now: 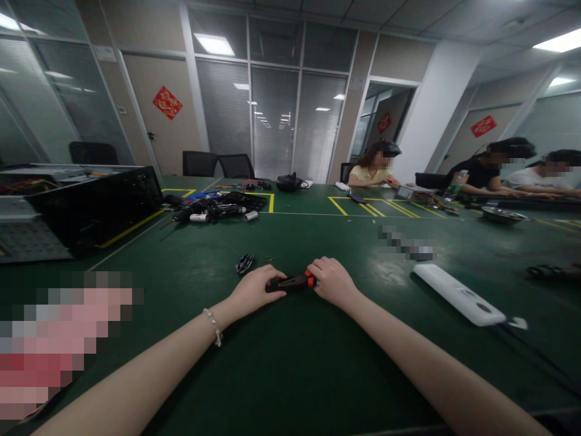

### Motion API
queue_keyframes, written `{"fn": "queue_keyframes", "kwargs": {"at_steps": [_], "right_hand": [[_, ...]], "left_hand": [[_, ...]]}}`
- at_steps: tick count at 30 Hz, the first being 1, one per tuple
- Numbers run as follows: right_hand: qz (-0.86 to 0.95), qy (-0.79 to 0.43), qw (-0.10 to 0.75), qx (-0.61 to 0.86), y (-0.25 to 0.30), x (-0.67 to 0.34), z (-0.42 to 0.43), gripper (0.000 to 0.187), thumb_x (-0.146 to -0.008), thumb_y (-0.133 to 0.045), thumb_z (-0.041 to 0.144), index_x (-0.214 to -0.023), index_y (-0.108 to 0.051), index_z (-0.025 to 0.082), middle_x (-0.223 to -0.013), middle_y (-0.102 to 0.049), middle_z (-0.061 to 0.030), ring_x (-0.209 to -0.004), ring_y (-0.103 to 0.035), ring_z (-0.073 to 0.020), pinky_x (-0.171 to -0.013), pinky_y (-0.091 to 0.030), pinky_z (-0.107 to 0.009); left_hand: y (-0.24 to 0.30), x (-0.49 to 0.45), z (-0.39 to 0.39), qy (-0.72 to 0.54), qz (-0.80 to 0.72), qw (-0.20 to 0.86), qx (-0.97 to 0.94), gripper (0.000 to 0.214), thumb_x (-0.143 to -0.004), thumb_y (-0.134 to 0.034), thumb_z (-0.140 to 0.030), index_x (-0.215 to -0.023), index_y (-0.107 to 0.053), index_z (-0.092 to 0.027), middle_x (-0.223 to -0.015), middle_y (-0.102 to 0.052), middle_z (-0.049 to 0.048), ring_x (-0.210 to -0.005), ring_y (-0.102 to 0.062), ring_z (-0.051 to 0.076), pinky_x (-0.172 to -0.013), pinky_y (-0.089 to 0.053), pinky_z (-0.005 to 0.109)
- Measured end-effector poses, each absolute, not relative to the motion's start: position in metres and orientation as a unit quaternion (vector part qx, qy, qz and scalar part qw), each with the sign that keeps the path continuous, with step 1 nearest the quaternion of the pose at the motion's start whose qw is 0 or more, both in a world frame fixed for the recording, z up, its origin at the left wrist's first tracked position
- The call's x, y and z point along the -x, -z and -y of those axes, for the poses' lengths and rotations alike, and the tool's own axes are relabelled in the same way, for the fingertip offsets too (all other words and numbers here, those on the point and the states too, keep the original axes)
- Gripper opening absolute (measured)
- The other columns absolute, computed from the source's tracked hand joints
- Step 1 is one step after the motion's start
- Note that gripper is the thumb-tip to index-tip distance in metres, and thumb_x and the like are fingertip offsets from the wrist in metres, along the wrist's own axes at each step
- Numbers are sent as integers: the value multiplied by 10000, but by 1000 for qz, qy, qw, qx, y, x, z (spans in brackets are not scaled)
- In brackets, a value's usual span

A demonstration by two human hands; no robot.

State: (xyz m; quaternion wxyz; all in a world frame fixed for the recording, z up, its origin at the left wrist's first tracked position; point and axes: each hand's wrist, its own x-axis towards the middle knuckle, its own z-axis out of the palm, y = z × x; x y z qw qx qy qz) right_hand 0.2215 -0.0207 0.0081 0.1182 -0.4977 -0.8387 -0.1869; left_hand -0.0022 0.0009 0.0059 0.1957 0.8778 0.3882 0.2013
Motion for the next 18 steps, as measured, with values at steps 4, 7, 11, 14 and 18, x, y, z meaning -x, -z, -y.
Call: {"fn": "queue_keyframes", "kwargs": {"at_steps": [4, 7, 11, 14, 18], "right_hand": [[838, 189, 115, 499, -7, -222, 21, 191, -683, -516, 164, -865, -571, 159, -835, -574, -58, -768, -465, -165, -673, -318, -269], [837, 191, 114, 501, -8, -222, 21, 185, -684, -515, 164, -859, -573, 157, -832, -574, -59, -765, -466, -166, -670, -317, -269], [837, 188, 116, 500, -8, -221, 21, 183, -687, -505, 155, -857, -574, 154, -840, -575, -68, -762, -467, -164, -669, -314, -267], [837, 188, 117, 500, -8, -221, 21, 186, -679, -507, 151, -852, -573, 155, -827, -575, -65, -759, -465, -165, -668, -311, -267], [837, 192, 118, 498, -7, -221, 21, 178, -671, -511, 150, -838, -570, 155, -812, -575, -56, -746, -463, -162, -659, -306, -263]], "left_hand": [[-5, 2, -1, -205, -382, 188, -881, 304, -714, -577, -356, -995, -552, -243, -941, -524, 7, -789, -514, 156, -694, -413, 271], [-4, 1, -2, -202, -387, 186, -880, 307, -711, -579, -356, -992, -554, -236, -934, -526, 11, -792, -514, 160, -702, -411, 276], [-5, 1, -1, -201, -391, 193, -877, 311, -708, -578, -360, -994, -555, -240, -945, -525, 11, -793, -515, 162, -700, -414, 277], [-6, 1, -1, -203, -391, 191, -877, 309, -705, -581, -359, -991, -557, -244, -934, -526, 9, -786, -515, 161, -691, -412, 273], [-6, 1, 0, -205, -388, 187, -879, 300, -705, -584, -356, -986, -556, -255, -920, -527, -1, -781, -514, 158, -683, -407, 269]]}}
